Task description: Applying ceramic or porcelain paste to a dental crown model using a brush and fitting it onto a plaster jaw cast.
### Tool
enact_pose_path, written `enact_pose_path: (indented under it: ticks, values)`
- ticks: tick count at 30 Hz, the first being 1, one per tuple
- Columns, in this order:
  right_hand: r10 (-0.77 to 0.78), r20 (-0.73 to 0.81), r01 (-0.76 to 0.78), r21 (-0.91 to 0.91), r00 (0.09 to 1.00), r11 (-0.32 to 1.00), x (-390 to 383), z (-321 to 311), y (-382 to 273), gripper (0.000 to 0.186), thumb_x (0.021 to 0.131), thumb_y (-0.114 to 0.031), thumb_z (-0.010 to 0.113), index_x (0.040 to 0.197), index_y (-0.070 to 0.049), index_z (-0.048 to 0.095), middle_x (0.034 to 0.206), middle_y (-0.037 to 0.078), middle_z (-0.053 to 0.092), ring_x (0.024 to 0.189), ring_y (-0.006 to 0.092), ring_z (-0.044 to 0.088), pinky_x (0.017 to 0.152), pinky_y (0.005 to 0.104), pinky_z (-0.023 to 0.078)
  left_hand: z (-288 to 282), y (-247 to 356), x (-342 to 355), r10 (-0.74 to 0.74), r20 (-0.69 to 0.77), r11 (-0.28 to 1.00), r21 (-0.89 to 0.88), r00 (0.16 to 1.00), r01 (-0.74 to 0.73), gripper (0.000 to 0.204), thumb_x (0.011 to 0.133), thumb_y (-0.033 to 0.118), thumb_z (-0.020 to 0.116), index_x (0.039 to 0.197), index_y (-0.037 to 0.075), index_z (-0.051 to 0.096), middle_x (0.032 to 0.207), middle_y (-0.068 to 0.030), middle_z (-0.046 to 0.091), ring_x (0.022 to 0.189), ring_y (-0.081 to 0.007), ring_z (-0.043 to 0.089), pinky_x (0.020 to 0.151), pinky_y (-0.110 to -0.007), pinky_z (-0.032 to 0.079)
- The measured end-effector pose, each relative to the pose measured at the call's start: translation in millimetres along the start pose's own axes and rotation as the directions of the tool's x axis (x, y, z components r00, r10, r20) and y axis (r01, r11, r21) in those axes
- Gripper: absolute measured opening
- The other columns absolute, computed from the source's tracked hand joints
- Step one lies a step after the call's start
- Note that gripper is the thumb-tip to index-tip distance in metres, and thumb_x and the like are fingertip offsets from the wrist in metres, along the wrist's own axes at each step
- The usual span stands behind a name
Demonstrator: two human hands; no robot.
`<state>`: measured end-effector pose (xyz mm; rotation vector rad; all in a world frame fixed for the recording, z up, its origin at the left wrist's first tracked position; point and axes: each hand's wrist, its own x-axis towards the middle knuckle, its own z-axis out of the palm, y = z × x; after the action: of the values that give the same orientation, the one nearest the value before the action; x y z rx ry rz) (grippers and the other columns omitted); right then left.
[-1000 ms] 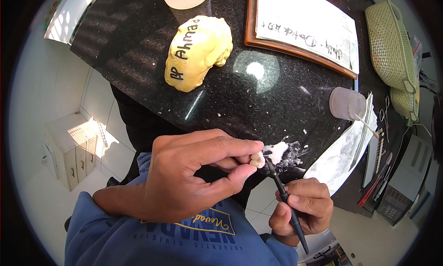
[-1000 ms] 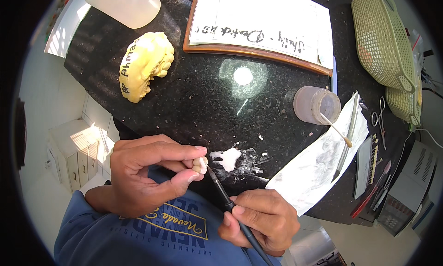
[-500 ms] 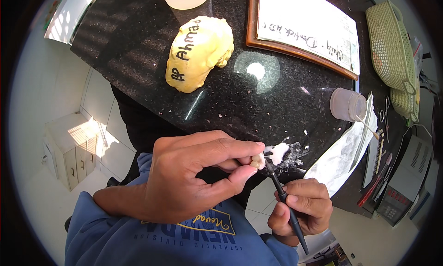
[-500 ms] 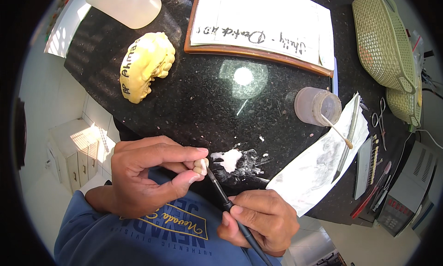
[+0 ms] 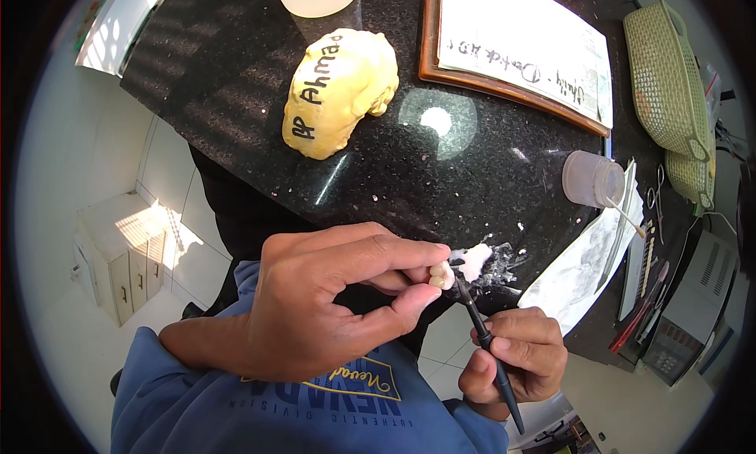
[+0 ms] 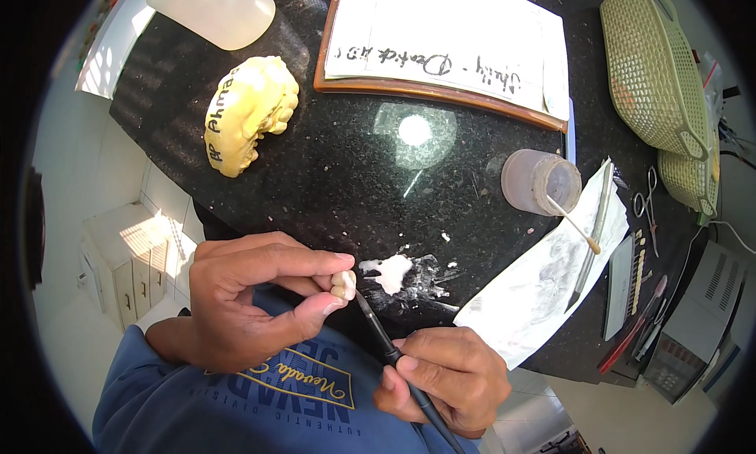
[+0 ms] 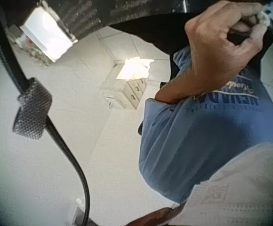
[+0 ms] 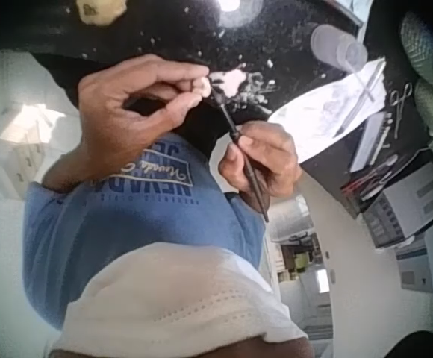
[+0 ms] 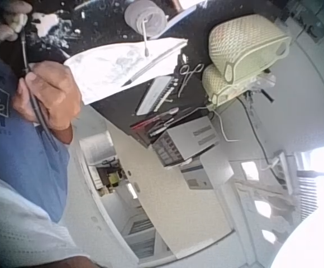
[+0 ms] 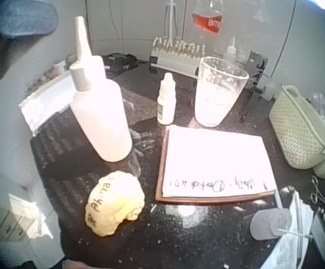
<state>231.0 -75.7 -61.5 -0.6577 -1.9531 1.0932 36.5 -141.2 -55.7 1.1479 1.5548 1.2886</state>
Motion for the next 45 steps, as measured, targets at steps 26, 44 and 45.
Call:
enact_pose_path:
  ticks: [26, 44, 45]
  values:
    - [0.110, -0.099, -0.125, -0.165, 0.989, 0.978, -4, -9, 1, 0.026, 0.060, 0.007, 0.067, 0.086, 0.003, 0.063, 0.069, 0.016, 0.063, 0.052, 0.0170, 0.061, 0.045, 0.0242, 0.047, -1, 1, 1, -0.009, 0.025, 1.000, 0.008, 1.000, 0.009, 0.033, 0.071, -0.010, 0.068, 0.104, -0.007, 0.066, 0.084, -0.0159, 0.070, 0.074, -0.0168, 0.069, 0.070, -0.024, 0.054]
    - [0.029, -0.043, -0.038, -0.210, 0.999, 0.977, 1, -7, 4, 0.024, 0.061, 0.006, 0.072, 0.082, 0.001, 0.063, 0.068, 0.015, 0.064, 0.051, 0.0163, 0.061, 0.043, 0.0236, 0.047, -1, 2, 0, -0.053, 0.024, 0.998, -0.021, 0.998, 0.053, 0.030, 0.073, -0.010, 0.067, 0.103, -0.009, 0.065, 0.086, -0.0168, 0.068, 0.076, -0.0181, 0.070, 0.071, -0.023, 0.055]
    - [-0.007, -0.041, 0.000, -0.171, 0.999, 0.985, 0, -7, 5, 0.026, 0.061, 0.006, 0.072, 0.085, 0.002, 0.062, 0.069, 0.015, 0.063, 0.050, 0.0159, 0.060, 0.042, 0.0238, 0.046, 0, 0, 0, -0.048, 0.011, 0.998, -0.035, 0.999, 0.049, 0.030, 0.073, -0.010, 0.067, 0.103, -0.009, 0.065, 0.086, -0.0168, 0.068, 0.075, -0.0179, 0.070, 0.071, -0.023, 0.055]
